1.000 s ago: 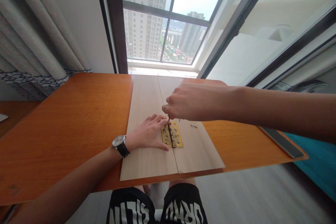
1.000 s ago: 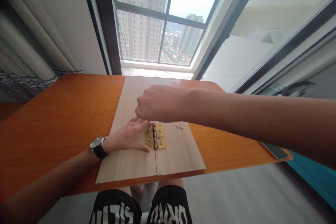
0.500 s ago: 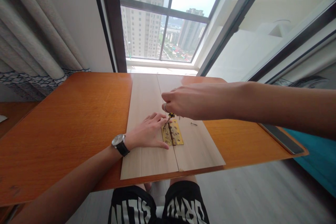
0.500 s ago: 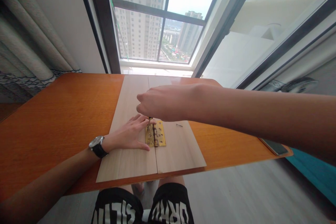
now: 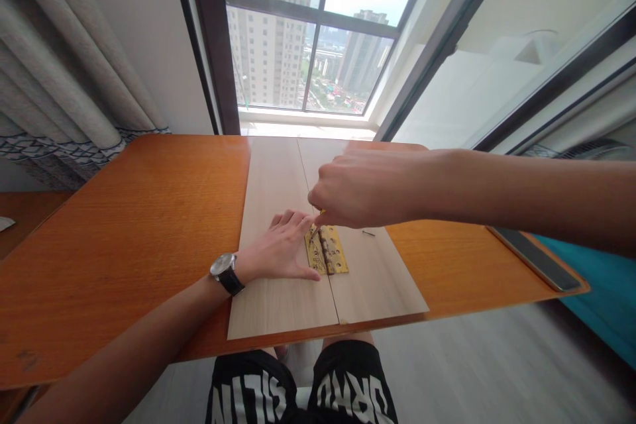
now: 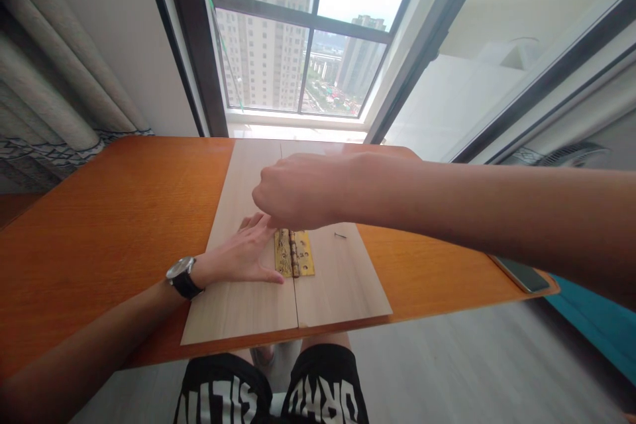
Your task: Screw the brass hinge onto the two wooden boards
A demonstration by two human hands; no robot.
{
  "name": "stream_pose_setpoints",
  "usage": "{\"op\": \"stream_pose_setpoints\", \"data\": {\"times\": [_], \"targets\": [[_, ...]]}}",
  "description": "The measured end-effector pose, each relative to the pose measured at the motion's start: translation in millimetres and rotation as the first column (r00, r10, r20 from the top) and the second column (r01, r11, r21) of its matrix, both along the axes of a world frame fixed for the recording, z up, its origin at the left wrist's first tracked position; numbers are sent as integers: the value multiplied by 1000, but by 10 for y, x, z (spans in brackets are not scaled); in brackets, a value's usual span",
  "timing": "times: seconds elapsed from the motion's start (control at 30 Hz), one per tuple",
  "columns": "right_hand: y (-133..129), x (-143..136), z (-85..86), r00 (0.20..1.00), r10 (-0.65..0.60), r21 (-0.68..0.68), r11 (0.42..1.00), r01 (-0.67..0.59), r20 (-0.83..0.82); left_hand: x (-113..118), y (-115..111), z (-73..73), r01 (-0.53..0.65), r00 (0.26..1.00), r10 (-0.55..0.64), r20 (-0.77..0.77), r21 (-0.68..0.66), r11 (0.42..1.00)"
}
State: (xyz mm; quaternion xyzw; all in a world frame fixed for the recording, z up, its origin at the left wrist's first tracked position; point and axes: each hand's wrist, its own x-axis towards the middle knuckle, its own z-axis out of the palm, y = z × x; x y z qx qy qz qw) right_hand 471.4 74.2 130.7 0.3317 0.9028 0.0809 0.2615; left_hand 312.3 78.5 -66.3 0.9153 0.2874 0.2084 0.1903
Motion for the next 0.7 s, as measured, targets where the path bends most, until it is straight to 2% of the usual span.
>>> {"op": "stream_pose_setpoints", "data": {"times": [0.13, 0.2, 0.27, 0.4, 0.5, 0.63, 0.7], "targets": [[-36, 36, 3, 990, 128, 6, 992, -128, -63, -11, 4, -29, 17, 999, -17, 37, -9, 1000], [-30, 73, 4, 979, 193, -33, 980, -196, -64, -13, 13, -50, 20, 998, -20, 53, -5, 1000], [-9, 110, 1, 977, 211, -91, 973, -213, -29, -12, 23, -64, 24, 998, -24, 54, 0, 1000], [2, 98, 6, 984, 175, -122, 978, -171, 17, -9, 28, -56, 27, 999, -27, 23, 9, 1000], [-35, -8, 34, 991, 118, -67, 991, -113, 67, -10, 17, -34, 34, 999, -34, 20, 16, 999], [-50, -127, 67, 995, -45, 5, 999, 44, 92, -11, 8, -19, 21, 1000, -21, 13, 16, 1000], [-44, -125, 71, 996, -42, 10, 999, 42, 82, -9, 11, -18, 14, 1000, -13, -4, 17, 1000]]}}
